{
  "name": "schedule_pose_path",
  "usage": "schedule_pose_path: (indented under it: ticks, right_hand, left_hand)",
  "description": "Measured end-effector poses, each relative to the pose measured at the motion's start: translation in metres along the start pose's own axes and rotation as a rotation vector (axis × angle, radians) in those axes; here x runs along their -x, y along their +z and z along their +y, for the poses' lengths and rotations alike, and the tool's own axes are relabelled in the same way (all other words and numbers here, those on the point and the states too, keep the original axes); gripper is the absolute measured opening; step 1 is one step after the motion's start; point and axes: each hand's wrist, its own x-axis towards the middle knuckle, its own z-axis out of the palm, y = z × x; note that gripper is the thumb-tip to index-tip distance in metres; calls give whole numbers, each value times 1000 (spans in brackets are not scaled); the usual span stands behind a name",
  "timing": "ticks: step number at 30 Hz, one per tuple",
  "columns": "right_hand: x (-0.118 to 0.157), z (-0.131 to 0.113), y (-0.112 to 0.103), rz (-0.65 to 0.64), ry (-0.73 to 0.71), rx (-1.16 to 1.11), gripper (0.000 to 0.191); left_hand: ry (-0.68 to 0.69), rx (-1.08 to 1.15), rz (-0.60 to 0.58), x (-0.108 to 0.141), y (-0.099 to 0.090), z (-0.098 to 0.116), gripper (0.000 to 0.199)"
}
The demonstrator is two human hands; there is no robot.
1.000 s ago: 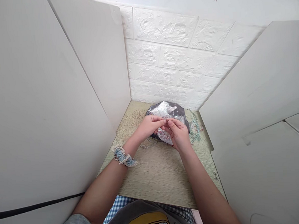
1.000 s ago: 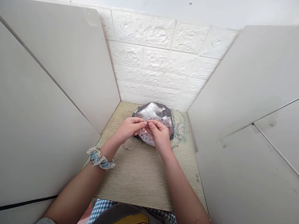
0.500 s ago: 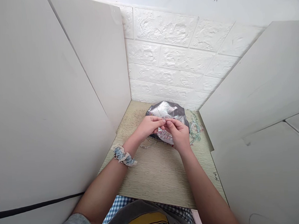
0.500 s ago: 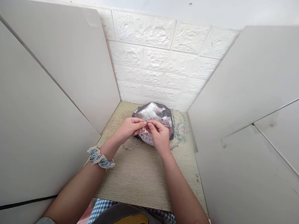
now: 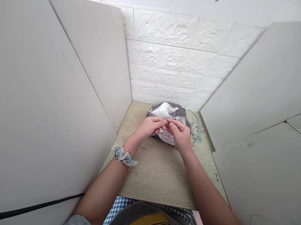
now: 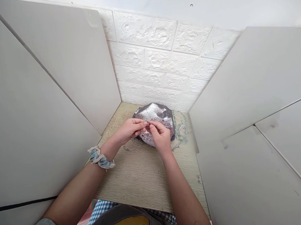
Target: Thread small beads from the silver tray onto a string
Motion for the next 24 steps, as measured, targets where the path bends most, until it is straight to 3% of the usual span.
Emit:
schedule_pose_path:
  ticks: [4, 11, 18, 24]
  right_hand:
    - [0, 0, 0, -13, 33, -104, 22]
    - [0, -6, 2, 54, 12, -68, 19]
    - [1, -6, 2, 23, 40, -43, 19]
    - [1, -6, 1, 69, -226, 257, 16]
  left_hand:
    - [-3, -4, -28, 0, -1, -1, 27]
    - [-29, -36, -42, 2, 2, 4, 27]
    - [-33, -52, -47, 2, 2, 2, 27]
    - [-15, -64, -37, 1, 0, 0, 32]
